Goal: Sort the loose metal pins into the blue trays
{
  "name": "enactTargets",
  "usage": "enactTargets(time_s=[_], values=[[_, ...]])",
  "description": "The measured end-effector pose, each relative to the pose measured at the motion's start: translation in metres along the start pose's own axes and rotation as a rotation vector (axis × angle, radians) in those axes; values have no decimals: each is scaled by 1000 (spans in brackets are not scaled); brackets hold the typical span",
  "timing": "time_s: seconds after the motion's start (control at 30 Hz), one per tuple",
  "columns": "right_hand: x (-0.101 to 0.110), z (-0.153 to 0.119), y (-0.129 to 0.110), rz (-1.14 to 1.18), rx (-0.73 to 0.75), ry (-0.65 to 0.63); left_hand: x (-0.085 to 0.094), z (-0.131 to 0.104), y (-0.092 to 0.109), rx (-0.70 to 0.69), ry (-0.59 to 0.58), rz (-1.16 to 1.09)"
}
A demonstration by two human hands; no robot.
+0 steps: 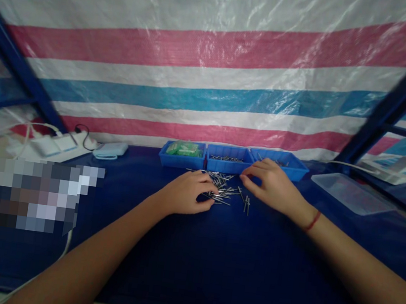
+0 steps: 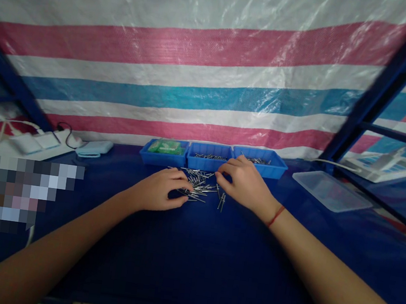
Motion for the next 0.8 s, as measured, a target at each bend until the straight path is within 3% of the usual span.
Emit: enactTargets(time_s=[0.57, 0.8], values=[[-1, -2, -39, 90, 127, -133, -13, 6, 3, 29, -34, 23], [-15, 0, -30, 143, 40, -134, -14, 9, 8, 68, -58, 61]])
Point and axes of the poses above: each hand's wrist, its own z-axis towards the middle knuckle, its own x-axis out of the back of the hand, y = z × x, the point moved 7 cm from there along z, towards the middle knuckle, and after that the axes turned 13 degrees about -y, right-handed, at the moved point
